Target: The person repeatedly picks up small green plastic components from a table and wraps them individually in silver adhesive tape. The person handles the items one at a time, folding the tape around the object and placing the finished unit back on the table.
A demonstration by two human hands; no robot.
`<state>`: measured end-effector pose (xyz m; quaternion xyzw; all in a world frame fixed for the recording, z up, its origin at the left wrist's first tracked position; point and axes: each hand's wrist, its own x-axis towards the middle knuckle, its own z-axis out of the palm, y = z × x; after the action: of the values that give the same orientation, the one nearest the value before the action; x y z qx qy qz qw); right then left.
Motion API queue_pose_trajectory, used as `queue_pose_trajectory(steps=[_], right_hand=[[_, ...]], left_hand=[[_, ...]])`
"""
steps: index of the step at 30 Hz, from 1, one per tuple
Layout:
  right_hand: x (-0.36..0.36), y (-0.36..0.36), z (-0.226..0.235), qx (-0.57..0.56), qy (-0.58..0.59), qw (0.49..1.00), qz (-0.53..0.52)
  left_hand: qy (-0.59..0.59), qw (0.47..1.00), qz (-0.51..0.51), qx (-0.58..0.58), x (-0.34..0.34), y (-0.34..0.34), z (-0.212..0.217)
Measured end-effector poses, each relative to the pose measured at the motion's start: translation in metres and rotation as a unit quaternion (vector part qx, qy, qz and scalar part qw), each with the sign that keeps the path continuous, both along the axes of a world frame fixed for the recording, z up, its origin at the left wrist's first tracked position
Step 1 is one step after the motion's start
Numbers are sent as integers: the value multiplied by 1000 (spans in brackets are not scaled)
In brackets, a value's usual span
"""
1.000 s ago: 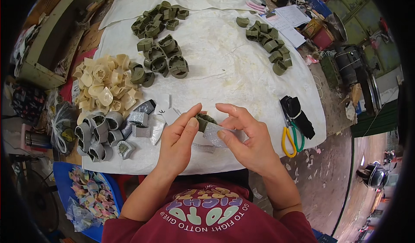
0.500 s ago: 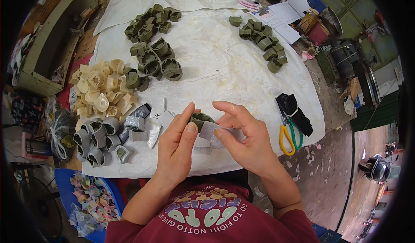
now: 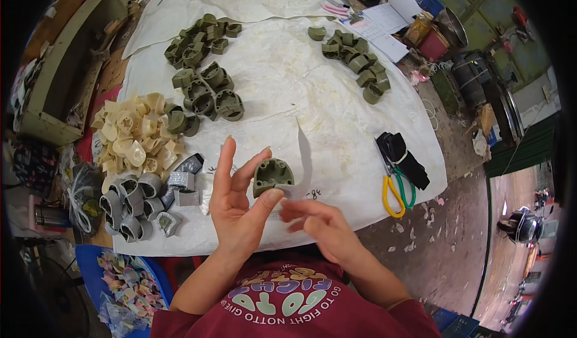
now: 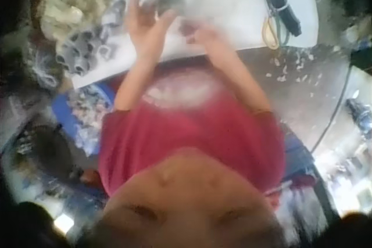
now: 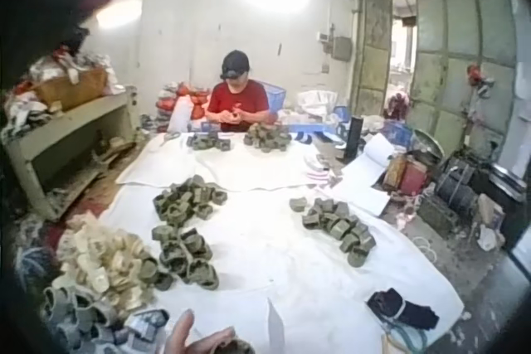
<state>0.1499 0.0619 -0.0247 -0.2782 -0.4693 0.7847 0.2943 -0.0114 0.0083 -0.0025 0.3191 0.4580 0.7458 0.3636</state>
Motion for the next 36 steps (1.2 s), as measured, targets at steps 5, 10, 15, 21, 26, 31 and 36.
queue_pose_trajectory(steps=[5, 10, 15, 21, 26, 31, 36], right_hand=[[-16, 9, -3, -158, 196, 965, -78], [-14, 22, -14, -152, 205, 966, -42], [-15, 21, -14, -180, 210, 960, -50], [-20, 17, -17, -140, 201, 957, -154], [-30, 6, -5, 81, 77, 963, -246], [-20, 22, -5, 14, 61, 983, -175], [-7, 34, 6, -115, 72, 987, -80]], left_hand=[[133, 991, -13, 1, 8, -4, -8], [112, 992, -45, -25, 15, -9, -3], [141, 983, -92, -68, 14, -14, -4], [309, 935, -129, -116, 6, -4, -9], [344, 925, 8, -163, 7, -7, -11], [275, 955, -7, -110, 1, -8, -14], [301, 948, -87, -57, -8, -7, -12]])
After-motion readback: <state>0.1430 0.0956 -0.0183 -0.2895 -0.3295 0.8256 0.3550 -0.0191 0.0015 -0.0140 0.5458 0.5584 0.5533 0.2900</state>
